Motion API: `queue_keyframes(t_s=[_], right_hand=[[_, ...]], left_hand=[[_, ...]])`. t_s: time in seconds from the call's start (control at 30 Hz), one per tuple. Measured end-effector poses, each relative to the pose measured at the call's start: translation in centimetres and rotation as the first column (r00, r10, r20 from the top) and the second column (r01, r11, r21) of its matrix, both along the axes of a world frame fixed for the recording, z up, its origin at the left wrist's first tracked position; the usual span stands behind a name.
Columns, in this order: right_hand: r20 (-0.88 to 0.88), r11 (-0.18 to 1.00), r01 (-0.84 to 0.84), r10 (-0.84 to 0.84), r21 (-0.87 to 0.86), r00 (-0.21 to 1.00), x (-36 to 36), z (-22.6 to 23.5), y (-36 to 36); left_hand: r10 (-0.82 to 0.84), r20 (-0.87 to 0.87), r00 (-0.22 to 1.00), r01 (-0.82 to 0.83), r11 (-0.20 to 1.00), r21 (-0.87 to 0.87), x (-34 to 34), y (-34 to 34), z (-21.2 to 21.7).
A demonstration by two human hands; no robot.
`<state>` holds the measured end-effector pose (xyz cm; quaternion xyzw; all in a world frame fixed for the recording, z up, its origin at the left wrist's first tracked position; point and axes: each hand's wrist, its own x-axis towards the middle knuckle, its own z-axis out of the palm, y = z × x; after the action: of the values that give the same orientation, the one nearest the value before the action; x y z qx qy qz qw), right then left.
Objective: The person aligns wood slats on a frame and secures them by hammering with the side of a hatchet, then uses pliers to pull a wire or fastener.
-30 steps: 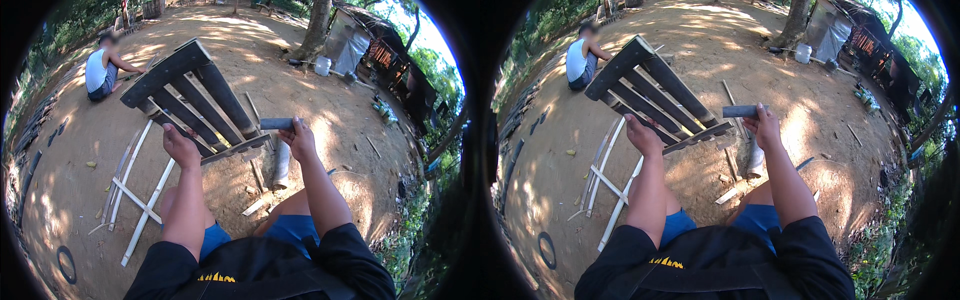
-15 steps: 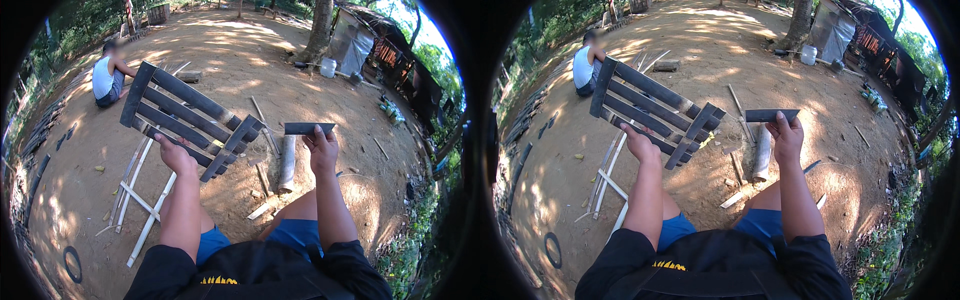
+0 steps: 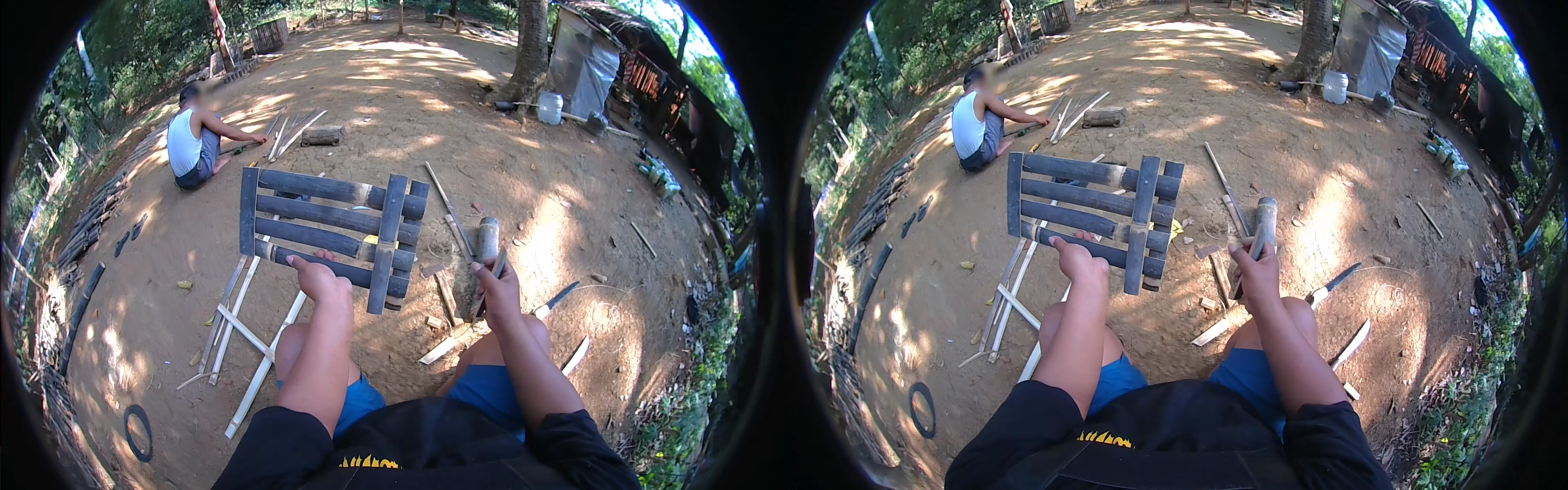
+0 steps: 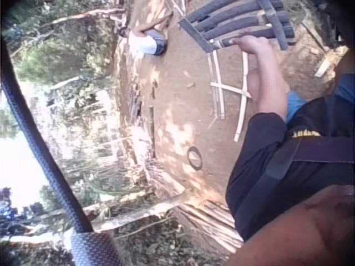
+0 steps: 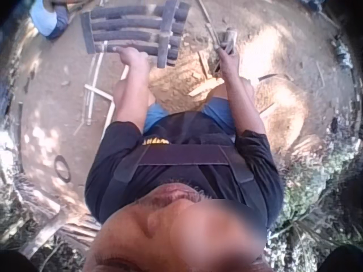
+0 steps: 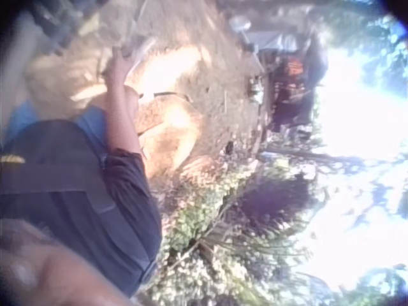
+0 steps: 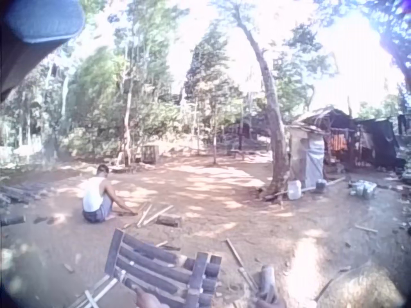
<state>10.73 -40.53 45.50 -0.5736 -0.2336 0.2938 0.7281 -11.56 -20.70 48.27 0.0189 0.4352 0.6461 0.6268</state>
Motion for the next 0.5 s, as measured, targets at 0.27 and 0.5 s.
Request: queue_keyframes(t_s=[0.27,0.5], right_hand=[[-0.030,0.922,-0.361,0.361,-0.141,0.932,-7.3,-0.8,2.0],[0.031,0.934,-0.327,0.334,-0.141,0.942,-8.6,-0.5,3.2]], left_hand=[[0.032,0.048,0.998,-0.032,0.999,-0.004,1.9,-2.3,0.9],[0.088,0.037,0.995,-0.089,0.996,0.014,2.4,-2.2,-0.5]])
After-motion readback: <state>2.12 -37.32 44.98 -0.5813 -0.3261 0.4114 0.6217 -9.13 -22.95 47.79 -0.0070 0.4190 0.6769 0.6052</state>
